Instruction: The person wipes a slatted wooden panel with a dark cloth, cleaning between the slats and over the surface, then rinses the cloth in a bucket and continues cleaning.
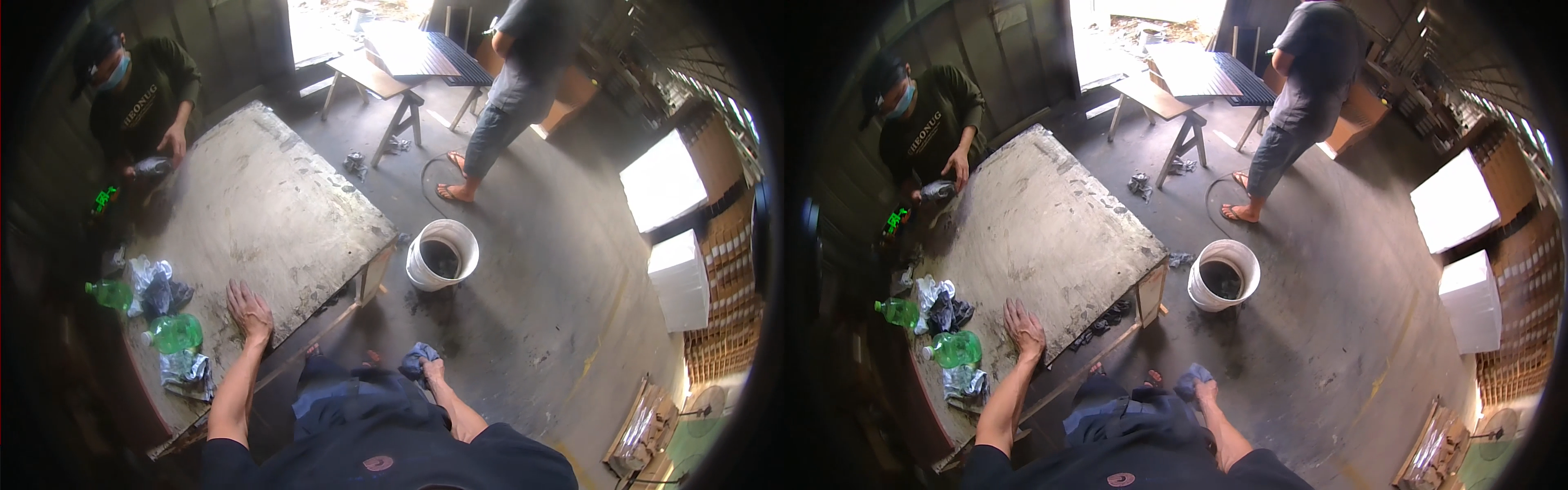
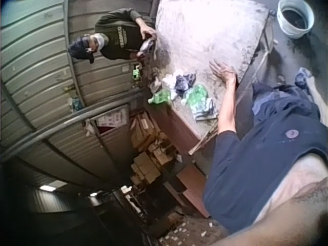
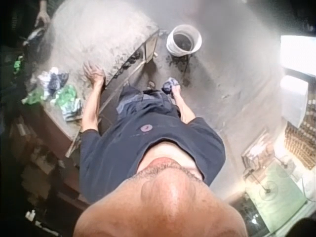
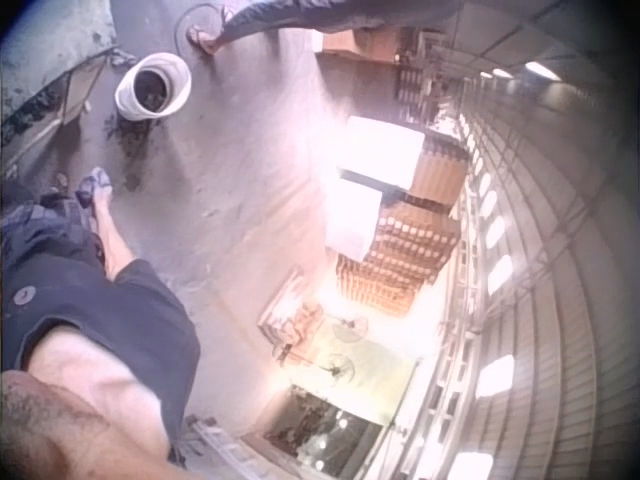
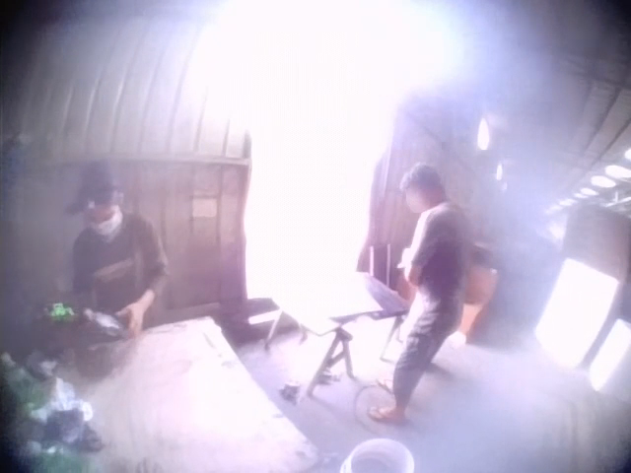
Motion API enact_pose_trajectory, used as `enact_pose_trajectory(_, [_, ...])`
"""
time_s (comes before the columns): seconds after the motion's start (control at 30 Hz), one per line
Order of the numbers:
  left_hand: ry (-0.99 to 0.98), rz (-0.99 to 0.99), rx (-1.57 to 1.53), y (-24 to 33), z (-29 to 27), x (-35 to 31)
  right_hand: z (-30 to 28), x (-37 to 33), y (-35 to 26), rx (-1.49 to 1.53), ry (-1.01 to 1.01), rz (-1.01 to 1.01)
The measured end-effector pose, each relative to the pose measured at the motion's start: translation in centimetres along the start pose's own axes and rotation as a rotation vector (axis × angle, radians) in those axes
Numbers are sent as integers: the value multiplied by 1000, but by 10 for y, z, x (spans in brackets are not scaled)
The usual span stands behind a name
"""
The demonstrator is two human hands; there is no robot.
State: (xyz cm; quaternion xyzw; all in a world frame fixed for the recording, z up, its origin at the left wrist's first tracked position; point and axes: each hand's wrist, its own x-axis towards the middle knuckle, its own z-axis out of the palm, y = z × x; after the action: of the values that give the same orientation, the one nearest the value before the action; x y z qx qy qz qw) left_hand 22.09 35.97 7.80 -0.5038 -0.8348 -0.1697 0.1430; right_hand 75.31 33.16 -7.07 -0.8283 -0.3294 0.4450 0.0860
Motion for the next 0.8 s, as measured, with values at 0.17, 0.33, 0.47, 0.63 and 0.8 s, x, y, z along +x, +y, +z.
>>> enact_pose_trajectory(0.17, [-35,-14,15,-1,-9,-5,-22,-11,-87,166,37,-136])
enact_pose_trajectory(0.33, [-28,-41,-3,-2,-12,-3,-33,31,-186,132,132,-305])
enact_pose_trajectory(0.47, [-32,-36,-50,12,-7,-1,-44,89,-270,255,329,-462])
enact_pose_trajectory(0.63, [-27,-48,-72,-2,-16,-3,-3,81,-394,177,421,-473])
enact_pose_trajectory(0.8, [-41,-43,-154,16,-19,5,29,83,-447,139,582,-489])
